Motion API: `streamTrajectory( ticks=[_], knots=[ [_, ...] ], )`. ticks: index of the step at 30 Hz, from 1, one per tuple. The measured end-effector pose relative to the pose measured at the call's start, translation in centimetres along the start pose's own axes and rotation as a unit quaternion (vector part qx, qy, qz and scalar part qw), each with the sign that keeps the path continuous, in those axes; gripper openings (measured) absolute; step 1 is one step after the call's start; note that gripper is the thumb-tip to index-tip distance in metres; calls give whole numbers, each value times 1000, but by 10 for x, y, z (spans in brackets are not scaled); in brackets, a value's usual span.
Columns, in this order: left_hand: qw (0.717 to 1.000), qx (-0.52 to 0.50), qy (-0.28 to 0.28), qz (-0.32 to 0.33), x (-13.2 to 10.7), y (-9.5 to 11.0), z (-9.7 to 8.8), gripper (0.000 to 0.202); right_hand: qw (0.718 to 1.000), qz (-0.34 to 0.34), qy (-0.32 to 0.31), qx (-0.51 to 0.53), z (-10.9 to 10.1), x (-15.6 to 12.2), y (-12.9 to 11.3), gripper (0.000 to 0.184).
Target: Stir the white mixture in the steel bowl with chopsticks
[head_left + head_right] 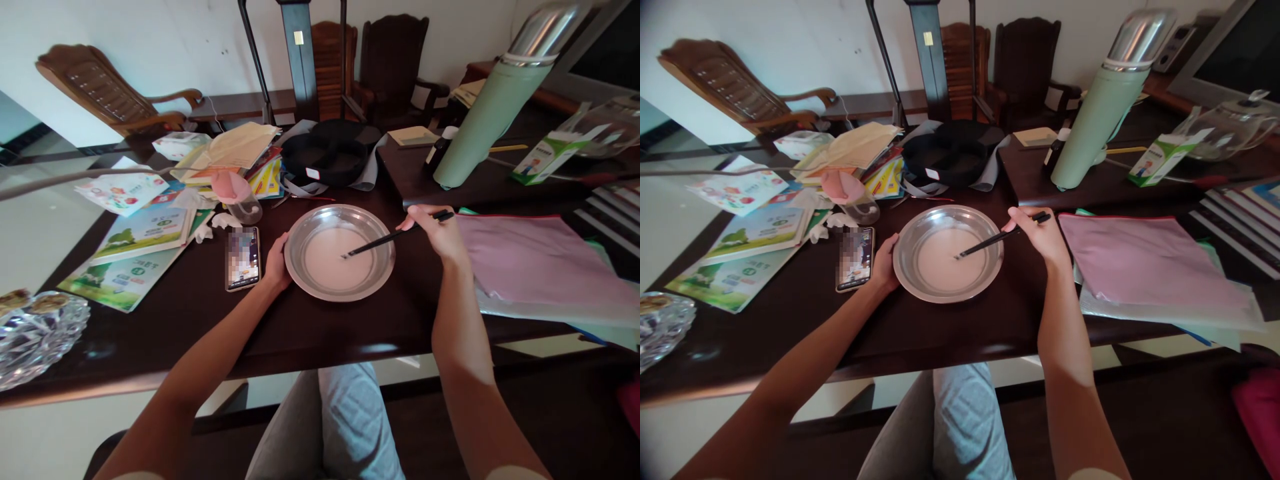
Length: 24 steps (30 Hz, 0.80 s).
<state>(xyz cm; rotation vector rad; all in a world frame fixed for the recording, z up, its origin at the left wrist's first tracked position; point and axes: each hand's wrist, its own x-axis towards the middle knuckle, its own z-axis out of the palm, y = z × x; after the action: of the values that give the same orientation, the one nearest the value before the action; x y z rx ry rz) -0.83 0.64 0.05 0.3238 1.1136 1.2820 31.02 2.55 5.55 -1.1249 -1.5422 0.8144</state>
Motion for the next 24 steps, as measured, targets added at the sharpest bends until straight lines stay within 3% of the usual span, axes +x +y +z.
streamTrajectory(
  ticks=[6,8,13,15,20,24],
  knots=[
    [1000,2,-11,16,2,-2,-1,28,993,-14,-119,5,18,-1,-9,47],
    [1000,1,-11,18,3,-2,-1,28,995,-27,-100,-5,20,0,-9,47],
    [1000,1,-1,14,2,-2,-1,26,1000,-10,16,-16,4,0,-1,46],
    [1000,-2,6,16,1,-1,0,24,1000,-1,2,-7,3,0,-2,47],
    [1000,-8,0,24,1,-1,1,21,994,-23,-110,4,20,0,-8,46],
    [1000,-5,-3,8,1,0,0,24,1000,-18,-19,-7,11,1,-4,44]
  ],
)
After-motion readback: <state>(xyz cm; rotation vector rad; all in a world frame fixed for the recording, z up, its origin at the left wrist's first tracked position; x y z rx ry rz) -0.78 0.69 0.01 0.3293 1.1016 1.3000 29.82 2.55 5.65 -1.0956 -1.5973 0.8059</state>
